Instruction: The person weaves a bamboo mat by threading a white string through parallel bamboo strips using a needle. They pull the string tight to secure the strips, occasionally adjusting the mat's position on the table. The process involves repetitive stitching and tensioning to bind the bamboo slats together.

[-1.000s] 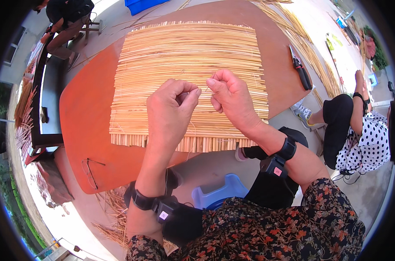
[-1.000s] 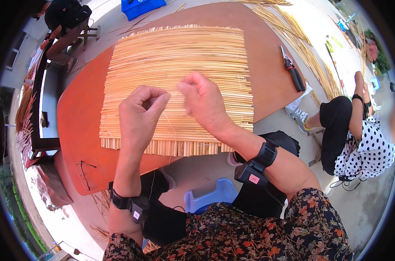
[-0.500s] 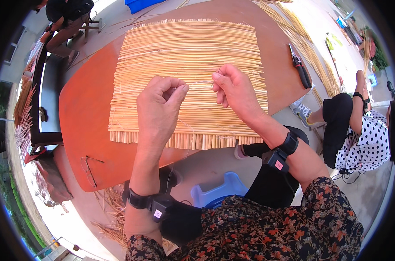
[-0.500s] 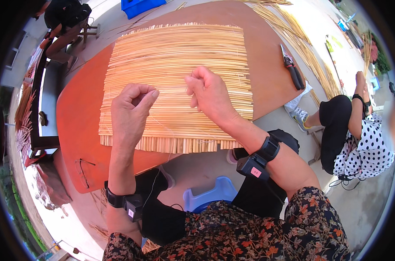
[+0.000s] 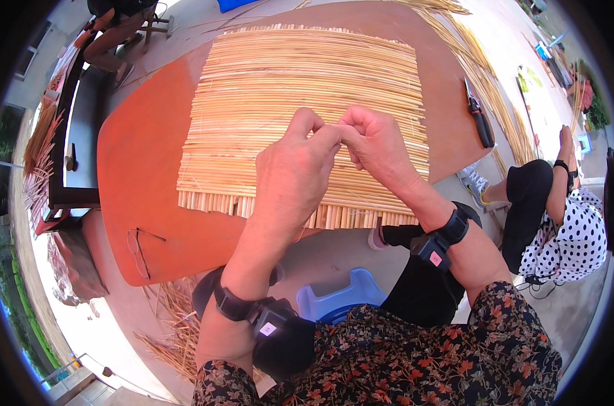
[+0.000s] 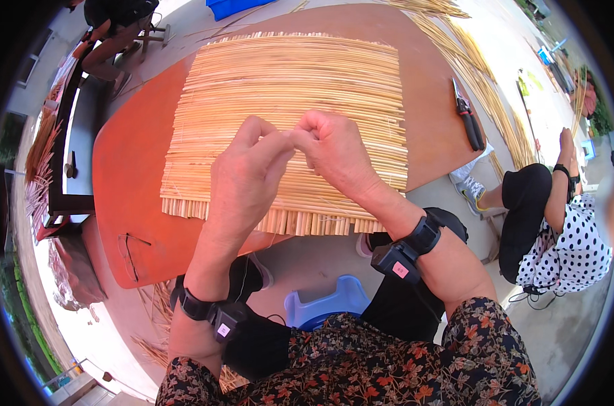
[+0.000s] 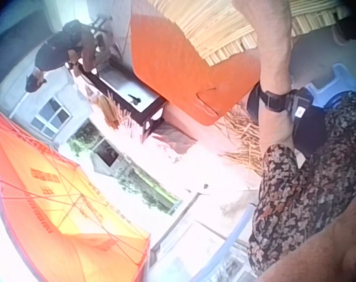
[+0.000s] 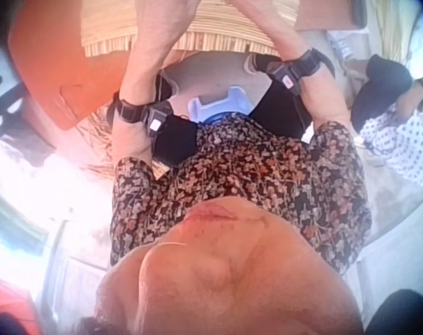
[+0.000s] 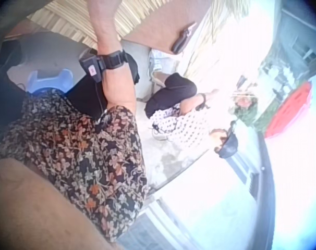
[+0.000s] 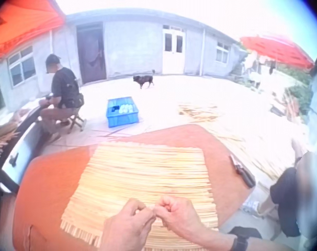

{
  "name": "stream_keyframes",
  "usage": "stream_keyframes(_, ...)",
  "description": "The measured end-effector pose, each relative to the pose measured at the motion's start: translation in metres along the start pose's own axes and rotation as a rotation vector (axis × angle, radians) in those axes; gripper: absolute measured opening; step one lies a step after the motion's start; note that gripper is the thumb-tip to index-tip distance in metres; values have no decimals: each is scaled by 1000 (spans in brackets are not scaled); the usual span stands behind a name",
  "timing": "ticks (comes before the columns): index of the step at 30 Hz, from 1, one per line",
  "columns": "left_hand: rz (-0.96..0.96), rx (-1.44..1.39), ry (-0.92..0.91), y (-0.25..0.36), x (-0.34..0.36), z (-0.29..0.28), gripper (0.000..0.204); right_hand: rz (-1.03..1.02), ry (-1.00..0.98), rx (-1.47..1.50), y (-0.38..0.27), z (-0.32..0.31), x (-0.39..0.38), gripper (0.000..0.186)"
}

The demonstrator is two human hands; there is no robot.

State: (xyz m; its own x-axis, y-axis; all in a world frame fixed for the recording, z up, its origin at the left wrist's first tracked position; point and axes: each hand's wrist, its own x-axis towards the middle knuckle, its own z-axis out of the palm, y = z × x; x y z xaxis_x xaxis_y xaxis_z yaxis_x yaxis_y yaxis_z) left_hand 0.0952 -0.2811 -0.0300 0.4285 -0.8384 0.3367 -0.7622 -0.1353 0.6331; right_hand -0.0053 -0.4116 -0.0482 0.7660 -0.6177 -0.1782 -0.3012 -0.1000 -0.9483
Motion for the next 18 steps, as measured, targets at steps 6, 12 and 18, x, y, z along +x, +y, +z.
stream_keyframes(6,-9,140,2,-6,-3,1,11,-191,36,-153,5,11,2,15)
stream_keyframes(12,31,239,79,-9,-1,-4,6,-301,15,-392,-4,10,-5,10)
stream_keyframes(18,-8,281,72,-16,1,-9,4,-296,26,-299,-10,7,-11,9)
